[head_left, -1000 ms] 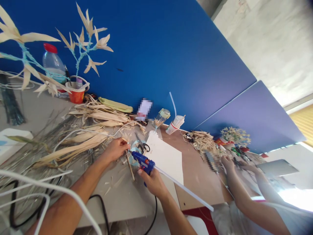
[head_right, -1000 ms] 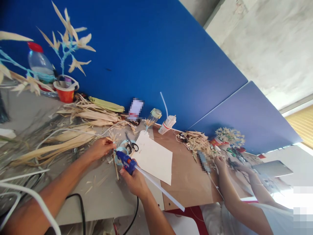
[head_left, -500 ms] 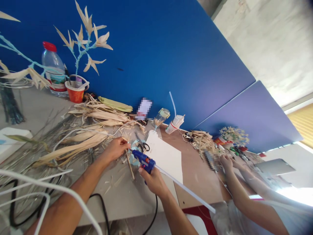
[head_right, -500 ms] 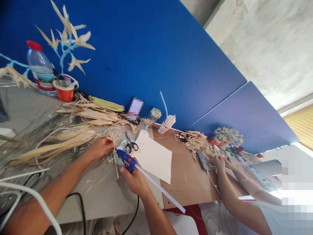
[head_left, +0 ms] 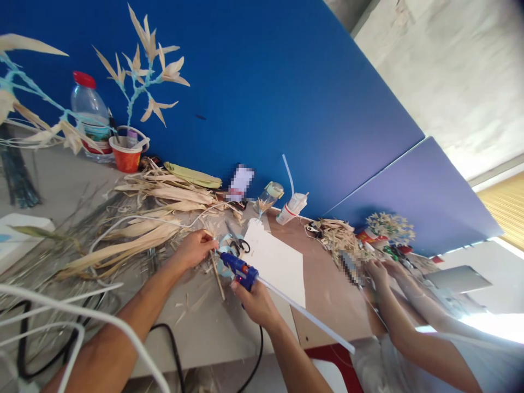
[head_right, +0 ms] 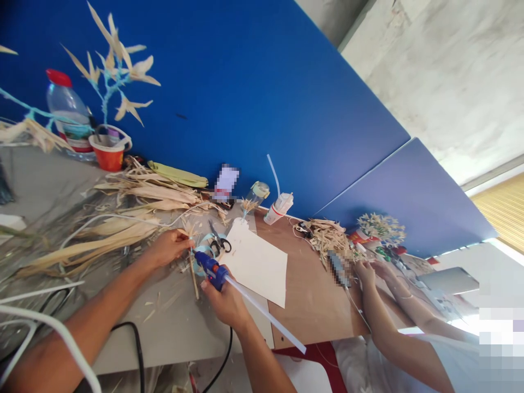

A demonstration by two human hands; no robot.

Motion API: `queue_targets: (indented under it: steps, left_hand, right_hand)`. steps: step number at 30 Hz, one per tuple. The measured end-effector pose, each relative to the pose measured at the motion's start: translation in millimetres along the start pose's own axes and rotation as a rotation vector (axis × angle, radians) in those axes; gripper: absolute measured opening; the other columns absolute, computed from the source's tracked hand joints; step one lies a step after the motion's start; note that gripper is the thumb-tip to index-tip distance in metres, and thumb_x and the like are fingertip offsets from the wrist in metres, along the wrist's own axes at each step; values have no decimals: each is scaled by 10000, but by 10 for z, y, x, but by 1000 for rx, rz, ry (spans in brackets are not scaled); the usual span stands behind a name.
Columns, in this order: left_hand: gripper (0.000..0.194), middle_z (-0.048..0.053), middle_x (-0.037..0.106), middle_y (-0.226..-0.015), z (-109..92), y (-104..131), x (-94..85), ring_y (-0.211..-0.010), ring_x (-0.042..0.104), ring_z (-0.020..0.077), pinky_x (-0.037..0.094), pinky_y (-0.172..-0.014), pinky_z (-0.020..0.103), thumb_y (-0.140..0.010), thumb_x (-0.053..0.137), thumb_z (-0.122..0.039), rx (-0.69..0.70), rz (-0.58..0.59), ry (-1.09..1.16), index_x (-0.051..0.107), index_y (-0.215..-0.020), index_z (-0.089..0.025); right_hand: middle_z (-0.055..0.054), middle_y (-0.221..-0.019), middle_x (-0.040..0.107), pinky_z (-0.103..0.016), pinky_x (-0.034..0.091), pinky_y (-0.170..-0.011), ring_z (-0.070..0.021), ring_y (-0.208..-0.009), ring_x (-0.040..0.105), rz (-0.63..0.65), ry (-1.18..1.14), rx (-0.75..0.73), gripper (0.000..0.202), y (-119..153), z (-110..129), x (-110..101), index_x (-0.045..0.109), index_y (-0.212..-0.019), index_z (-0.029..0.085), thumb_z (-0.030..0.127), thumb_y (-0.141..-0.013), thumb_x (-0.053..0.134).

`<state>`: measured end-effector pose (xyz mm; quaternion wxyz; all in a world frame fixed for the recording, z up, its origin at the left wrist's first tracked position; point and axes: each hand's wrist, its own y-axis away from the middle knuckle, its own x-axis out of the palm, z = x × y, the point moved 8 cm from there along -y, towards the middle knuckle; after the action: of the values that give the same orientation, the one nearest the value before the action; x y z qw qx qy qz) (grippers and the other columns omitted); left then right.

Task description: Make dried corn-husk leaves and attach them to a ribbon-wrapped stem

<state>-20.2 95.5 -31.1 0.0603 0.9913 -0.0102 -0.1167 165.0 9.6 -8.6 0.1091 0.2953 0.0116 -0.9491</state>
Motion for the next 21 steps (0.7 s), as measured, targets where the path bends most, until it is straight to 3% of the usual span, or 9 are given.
queue_targets:
  steps: [21]
  left_hand:
    - [231, -25, 556, -524, 35, -20, -24, -485, 486, 149, 352, -489, 264, -628, 616, -415, 18, -7, 25, 585, -655, -188]
  right_hand:
    - [1, -715, 529, -285, 411, -633, -157, -651, 486, -2, -35, -7, 160, -35, 41, 31, 535, -818, 197, 355, -800, 550]
